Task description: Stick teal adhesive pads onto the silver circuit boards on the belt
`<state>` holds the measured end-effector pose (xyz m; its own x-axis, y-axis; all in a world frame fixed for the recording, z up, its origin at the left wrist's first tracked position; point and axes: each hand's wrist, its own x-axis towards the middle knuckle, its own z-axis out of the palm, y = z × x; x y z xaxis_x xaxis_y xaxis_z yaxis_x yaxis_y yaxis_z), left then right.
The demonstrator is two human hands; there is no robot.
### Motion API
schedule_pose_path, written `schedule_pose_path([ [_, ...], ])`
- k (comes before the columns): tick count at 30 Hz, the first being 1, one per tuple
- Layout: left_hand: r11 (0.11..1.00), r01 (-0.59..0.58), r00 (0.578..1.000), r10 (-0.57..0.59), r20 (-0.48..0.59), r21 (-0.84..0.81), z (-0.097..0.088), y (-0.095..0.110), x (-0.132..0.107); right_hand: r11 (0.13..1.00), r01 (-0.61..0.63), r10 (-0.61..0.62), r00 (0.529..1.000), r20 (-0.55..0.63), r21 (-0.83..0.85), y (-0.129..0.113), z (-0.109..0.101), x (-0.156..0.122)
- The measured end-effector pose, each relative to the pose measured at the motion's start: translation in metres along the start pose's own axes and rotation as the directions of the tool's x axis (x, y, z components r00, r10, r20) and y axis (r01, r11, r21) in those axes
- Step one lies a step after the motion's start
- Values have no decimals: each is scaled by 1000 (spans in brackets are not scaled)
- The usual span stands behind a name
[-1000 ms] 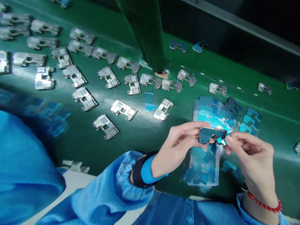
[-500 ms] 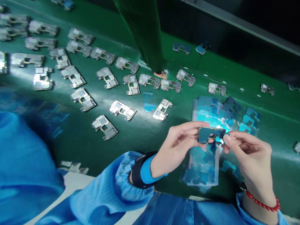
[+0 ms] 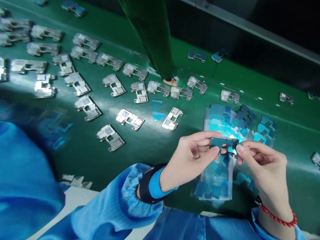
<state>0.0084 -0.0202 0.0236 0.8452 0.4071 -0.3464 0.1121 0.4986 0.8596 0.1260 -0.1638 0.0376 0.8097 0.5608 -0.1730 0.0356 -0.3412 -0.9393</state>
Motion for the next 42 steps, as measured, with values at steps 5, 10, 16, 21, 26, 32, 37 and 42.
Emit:
schedule_pose_path([
  [5,999,-2,1000,2,-19,39,0,-3,0,1000,0,0,1000,-3,11,0,1,0],
  [10,999,-22,1000,22,-21,30,0,-5,1,1000,10,-10,1000,4,15,0,1,-1],
  [16,999,-35,999,35,-24,-9,2,-4,2,999,28,-29,999,19,41,1,2,0],
  [21,1000,-15,998,15,-60,-10,3,-3,1,998,38,-40,999,24,57,-1,4,-1],
  [26,999,-34,998,32,-60,-37,2,-1,0,998,65,-64,997,40,-6,-4,3,-4],
  [32,999,-45,997,44,-56,-8,3,-1,-1,991,107,-105,994,34,-80,-6,4,-4],
  [37,999,-48,998,48,-51,-1,4,-3,-1,977,149,-147,989,27,-155,-5,3,-5],
  [42,998,-53,997,55,-56,22,4,-4,0,912,244,-252,967,18,-329,-6,2,-7],
])
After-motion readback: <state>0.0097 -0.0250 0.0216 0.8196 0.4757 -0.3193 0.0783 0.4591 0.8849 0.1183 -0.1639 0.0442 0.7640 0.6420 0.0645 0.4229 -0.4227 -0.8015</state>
